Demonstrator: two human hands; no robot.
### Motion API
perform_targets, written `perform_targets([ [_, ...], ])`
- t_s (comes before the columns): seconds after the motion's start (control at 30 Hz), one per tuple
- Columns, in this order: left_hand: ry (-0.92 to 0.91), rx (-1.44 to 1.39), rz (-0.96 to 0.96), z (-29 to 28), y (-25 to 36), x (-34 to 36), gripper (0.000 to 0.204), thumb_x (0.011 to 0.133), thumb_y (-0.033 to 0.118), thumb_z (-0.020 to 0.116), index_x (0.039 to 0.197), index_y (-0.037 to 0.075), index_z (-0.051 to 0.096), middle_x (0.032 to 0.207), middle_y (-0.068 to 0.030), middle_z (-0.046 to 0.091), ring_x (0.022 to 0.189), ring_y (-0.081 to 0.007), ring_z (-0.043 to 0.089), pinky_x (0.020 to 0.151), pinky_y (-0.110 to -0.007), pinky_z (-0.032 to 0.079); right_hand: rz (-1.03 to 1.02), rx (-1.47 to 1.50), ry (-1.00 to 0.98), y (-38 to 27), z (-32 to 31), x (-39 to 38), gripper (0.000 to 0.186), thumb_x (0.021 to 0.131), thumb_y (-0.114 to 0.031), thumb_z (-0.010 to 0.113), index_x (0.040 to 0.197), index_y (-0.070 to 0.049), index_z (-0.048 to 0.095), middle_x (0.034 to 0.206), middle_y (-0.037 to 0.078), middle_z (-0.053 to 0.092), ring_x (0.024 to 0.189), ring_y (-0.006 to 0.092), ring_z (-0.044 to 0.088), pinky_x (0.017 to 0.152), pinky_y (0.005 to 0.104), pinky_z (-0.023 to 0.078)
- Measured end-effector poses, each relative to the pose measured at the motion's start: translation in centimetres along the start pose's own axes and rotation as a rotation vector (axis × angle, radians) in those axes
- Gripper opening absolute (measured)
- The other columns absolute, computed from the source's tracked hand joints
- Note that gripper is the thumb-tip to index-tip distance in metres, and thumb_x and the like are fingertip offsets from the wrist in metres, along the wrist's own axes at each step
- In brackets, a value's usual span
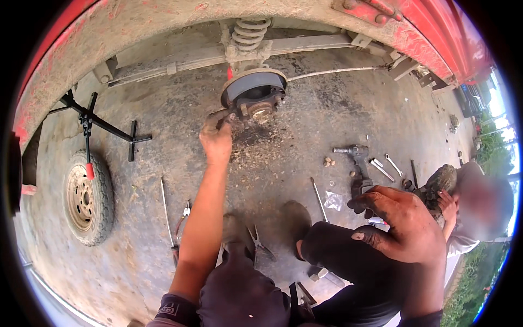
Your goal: The person removes a brake drum from a vehicle wheel assembly, manipulates the internal brake shoe components with a screwdriver and pliers, cleans the parts using a spray can, and slides the drum back onto the axle.
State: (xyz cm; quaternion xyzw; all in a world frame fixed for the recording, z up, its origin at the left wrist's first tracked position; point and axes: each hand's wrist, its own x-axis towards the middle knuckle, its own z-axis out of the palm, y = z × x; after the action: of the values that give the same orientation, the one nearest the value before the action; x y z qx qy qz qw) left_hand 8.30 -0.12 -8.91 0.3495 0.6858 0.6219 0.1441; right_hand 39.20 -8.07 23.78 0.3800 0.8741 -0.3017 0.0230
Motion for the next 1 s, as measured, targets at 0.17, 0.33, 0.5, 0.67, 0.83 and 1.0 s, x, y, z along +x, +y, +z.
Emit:
perform_targets([
  [0.17, -0.007, 0.073, 0.131, -0.2, -0.1, 0.8, 0.021, 0.085, 0.012, 0.079, 0.102, 0.001, 0.077, 0.103, -0.0164, 0.075, 0.095, -0.0290, 0.072, 0.085, -0.037, 0.055, -0.008, 0.048, -0.027, 0.7, 0.2, -0.2, 0.048, 0.079, -0.026, 0.085, 0.114, 0.002, 0.067, 0.104, 0.019, 0.070, 0.093, 0.0406, 0.069, 0.080, 0.0436, 0.056],
  [0.33, -0.016, 0.203, 0.256, -0.5, 0.0, 1.3, 0.019, 0.083, 0.010, 0.078, 0.100, 0.001, 0.077, 0.101, -0.0161, 0.075, 0.090, -0.0309, 0.073, 0.082, -0.038, 0.057, -0.027, 0.021, -0.078, 0.4, -0.4, 0.3, 0.052, 0.086, -0.035, 0.080, 0.119, 0.003, 0.066, 0.102, 0.016, 0.071, 0.090, 0.0365, 0.071, 0.080, 0.0412, 0.057],
  [0.5, 0.032, 0.148, 0.162, -0.1, 0.7, 0.9, 0.018, 0.081, 0.007, 0.076, 0.098, 0.002, 0.077, 0.098, -0.0169, 0.075, 0.088, -0.0327, 0.073, 0.081, -0.040, 0.058, -0.019, 0.030, -0.056, 0.8, -0.2, 0.0, 0.054, 0.085, -0.038, 0.082, 0.113, 0.007, 0.068, 0.099, 0.019, 0.070, 0.087, 0.0339, 0.071, 0.077, 0.0392, 0.057],
  [0.67, 0.007, 0.250, 0.388, -0.5, 0.9, 1.1, 0.017, 0.083, 0.005, 0.073, 0.099, 0.002, 0.076, 0.097, -0.0188, 0.075, 0.089, -0.0368, 0.072, 0.082, -0.042, 0.058, 0.078, 0.106, -0.074, 0.6, -0.4, -0.2, 0.052, 0.084, -0.037, 0.082, 0.115, 0.003, 0.069, 0.105, 0.018, 0.071, 0.093, 0.0347, 0.071, 0.082, 0.0406, 0.056],
  [0.83, -0.051, 0.305, 0.449, -0.8, 0.4, 1.5, 0.019, 0.083, 0.005, 0.071, 0.102, 0.002, 0.073, 0.102, -0.0188, 0.074, 0.090, -0.0397, 0.072, 0.081, -0.045, 0.058, -0.008, -0.644, 0.132, 0.9, -0.6, -3.8, 0.057, 0.072, -0.030, 0.086, 0.123, -0.011, 0.071, 0.127, 0.013, 0.068, 0.118, 0.0372, 0.063, 0.102, 0.0483, 0.046],
  [1.0, -0.172, 0.187, 0.276, -0.5, 0.6, 0.7, 0.024, 0.085, 0.007, 0.070, 0.108, 0.002, 0.072, 0.102, -0.0194, 0.075, 0.094, -0.0390, 0.073, 0.083, -0.043, 0.058, 0.081, -0.745, 0.148, 2.8, -0.3, -6.0, 0.070, 0.064, -0.030, 0.088, 0.129, -0.015, 0.068, 0.136, 0.012, 0.064, 0.127, 0.0378, 0.058, 0.108, 0.0502, 0.042],
])
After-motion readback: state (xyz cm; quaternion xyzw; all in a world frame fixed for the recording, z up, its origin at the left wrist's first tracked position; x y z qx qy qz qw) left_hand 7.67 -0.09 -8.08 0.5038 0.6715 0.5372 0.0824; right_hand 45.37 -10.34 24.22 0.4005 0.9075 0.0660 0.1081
